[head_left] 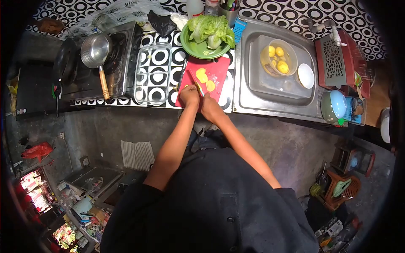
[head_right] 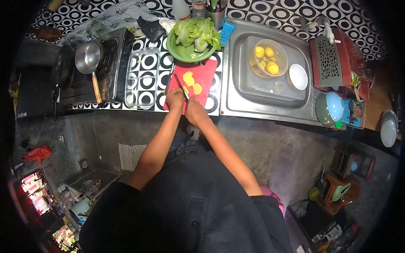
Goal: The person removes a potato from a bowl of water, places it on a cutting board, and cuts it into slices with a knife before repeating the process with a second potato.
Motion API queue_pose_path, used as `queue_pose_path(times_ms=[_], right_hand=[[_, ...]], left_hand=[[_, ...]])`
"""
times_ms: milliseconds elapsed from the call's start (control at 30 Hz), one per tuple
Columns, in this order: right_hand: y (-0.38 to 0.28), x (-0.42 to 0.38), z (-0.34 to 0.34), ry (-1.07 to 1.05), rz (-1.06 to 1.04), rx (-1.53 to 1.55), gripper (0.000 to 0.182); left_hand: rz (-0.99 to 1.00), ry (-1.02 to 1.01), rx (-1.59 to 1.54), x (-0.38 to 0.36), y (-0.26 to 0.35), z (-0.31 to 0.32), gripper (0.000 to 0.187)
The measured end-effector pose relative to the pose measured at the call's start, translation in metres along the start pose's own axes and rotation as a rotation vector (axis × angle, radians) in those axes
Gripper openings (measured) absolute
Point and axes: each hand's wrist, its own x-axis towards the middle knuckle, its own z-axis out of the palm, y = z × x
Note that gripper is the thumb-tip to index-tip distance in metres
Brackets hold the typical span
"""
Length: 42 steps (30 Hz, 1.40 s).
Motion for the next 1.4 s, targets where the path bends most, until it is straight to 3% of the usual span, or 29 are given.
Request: queue_pose_path(times_ms=[167,367,567,767,967,1267,1400], right_hand=[[0.009,-0.006,0.002,-0.005,-0.005,0.015,0.03],[0.01,0.001,0.003,0.007,-0.024,0.009,0.032],[0.002,0.01,0.0,0.012,-0.006,0.027,0.033],[0.017,0.0,0.002,-0.038,-0.013,0.009,0.035],[0.005,0.007,-0.007,-0.081,0.017,0.001,0.035],[0.007,0.013,-0.014,-0.093,0.005,0.04,0.033],[0.008,0.008,-0.015,-0.112,0.012,0.035,0.033]], left_hand=[[-0.056,-0.022,-0.077,-0.001,0.004,0.0,0.014],[0.042,-0.008,0.069,0.004,-0.007,0.001,0.014],[-0.028,0.002,0.079,-0.018,0.028,-0.002,0.014],[0.034,0.027,-0.013,0.008,-0.013,0.005,0.014],[0.069,0.01,0.038,0.01,-0.015,0.004,0.013],[-0.055,-0.01,0.045,-0.007,0.016,-0.002,0.011],[-0.007,-0.003,0.034,0.001,0.0,0.0,0.012]])
